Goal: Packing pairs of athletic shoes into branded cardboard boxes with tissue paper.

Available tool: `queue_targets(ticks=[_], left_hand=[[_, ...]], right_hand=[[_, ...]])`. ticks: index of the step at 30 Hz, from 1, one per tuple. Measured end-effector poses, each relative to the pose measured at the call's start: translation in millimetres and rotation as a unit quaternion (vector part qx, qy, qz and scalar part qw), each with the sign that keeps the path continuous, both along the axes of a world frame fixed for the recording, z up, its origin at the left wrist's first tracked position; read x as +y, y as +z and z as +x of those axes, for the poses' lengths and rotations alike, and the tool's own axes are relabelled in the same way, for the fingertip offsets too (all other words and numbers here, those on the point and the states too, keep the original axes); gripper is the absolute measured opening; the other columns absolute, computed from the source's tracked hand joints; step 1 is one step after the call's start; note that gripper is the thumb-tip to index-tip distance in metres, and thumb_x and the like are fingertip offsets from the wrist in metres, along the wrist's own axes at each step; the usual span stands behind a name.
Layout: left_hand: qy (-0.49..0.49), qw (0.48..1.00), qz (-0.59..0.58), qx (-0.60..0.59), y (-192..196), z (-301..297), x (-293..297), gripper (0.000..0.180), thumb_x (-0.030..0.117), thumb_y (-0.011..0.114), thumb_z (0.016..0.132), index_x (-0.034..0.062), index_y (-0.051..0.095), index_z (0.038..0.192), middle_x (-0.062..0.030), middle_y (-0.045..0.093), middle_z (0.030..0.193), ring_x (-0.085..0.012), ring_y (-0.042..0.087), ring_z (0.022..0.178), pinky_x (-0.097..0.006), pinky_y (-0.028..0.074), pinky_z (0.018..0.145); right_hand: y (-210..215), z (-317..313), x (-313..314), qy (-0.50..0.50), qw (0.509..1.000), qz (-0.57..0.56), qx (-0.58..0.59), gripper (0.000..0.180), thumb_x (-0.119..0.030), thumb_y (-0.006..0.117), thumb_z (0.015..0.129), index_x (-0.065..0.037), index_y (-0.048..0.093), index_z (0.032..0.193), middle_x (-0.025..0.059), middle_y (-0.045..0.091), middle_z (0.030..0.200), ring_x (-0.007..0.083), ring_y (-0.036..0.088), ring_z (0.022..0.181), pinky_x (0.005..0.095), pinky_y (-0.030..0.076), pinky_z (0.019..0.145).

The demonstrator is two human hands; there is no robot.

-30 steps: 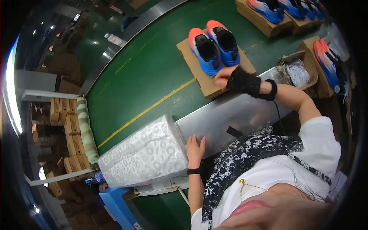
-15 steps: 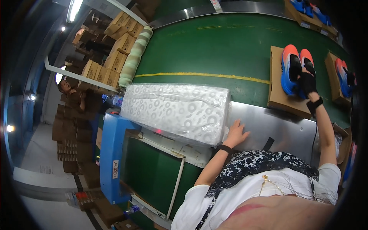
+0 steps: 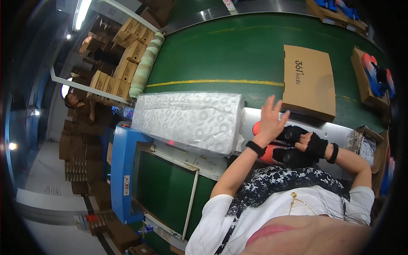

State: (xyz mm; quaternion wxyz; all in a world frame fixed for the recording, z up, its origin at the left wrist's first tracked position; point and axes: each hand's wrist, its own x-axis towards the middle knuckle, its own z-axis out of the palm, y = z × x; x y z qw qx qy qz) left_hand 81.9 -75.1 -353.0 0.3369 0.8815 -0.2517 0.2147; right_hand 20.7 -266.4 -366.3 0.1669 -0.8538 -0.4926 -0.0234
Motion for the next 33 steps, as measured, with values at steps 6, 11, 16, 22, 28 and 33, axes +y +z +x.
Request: queue_targets(ticks=[6,11,16,22,28,33], left_hand=[[-0.132,0.920,0.122,0.347,-35,-5,-10,0.043,0.041,0.033,0.085,0.0065,0.057,0.097,-0.0144,0.055,0.100,-0.0323,0.047,0.099,-0.061,0.028,0.077],[-0.094,0.926,0.116,0.346,-32,2,-10,0.042,0.039,0.035,0.085,0.0046,0.058,0.083,-0.0163,0.058,0.085,-0.0367,0.052,0.086,-0.057,0.030,0.072],[-0.088,0.940,-0.043,0.328,-51,18,-14,0.047,0.036,0.040,0.085,-0.0032,0.042,0.112,-0.0237,0.044,0.111,-0.0377,0.041,0.105,-0.044,0.031,0.089],[-0.015,0.981,-0.112,0.159,-14,54,-27,0.052,0.031,0.040,0.086,-0.0014,0.029,0.124,-0.0238,0.032,0.125,-0.0374,0.030,0.116,-0.037,0.028,0.094],[-0.102,0.985,0.019,0.137,8,52,-46,0.060,0.039,0.037,0.086,-0.0015,0.023,0.127,-0.0231,0.021,0.131,-0.0367,0.022,0.122,-0.043,0.022,0.096],[-0.027,0.987,-0.066,0.147,-31,50,-29,0.055,0.036,0.038,0.085,-0.0026,0.029,0.123,-0.0224,0.026,0.130,-0.0357,0.027,0.120,-0.045,0.029,0.091]], right_hand=[[3,27,-15,-0.214,0.936,0.029,0.277,0.021,-0.023,0.065,0.065,-0.004,0.058,0.074,0.0120,0.057,0.066,0.0281,0.058,0.066,0.0359,0.046,0.058],[-13,68,-21,-0.384,0.922,0.051,0.009,0.058,-0.018,0.070,0.057,-0.006,0.046,0.109,0.0187,0.046,0.110,0.0302,0.045,0.102,0.0457,0.037,0.080],[-65,86,-39,-0.366,0.917,-0.025,-0.156,0.086,-0.014,0.071,0.044,-0.006,0.036,0.121,0.0185,0.031,0.128,0.0325,0.028,0.120,0.0540,0.027,0.088],[-26,70,-49,-0.325,0.926,0.128,-0.145,0.082,-0.013,0.065,0.043,0.002,0.036,0.118,0.0196,0.038,0.122,0.0332,0.035,0.115,0.0456,0.027,0.091],[-15,44,-59,-0.448,0.836,0.315,-0.034,0.064,-0.031,0.054,0.076,-0.001,0.028,0.126,0.0171,0.034,0.127,0.0276,0.038,0.114,0.0336,0.031,0.094],[-92,33,-97,-0.514,0.690,0.508,0.038,0.052,-0.008,0.058,0.076,-0.001,0.034,0.122,0.0114,0.046,0.112,0.0195,0.043,0.105,0.0305,0.037,0.086]])
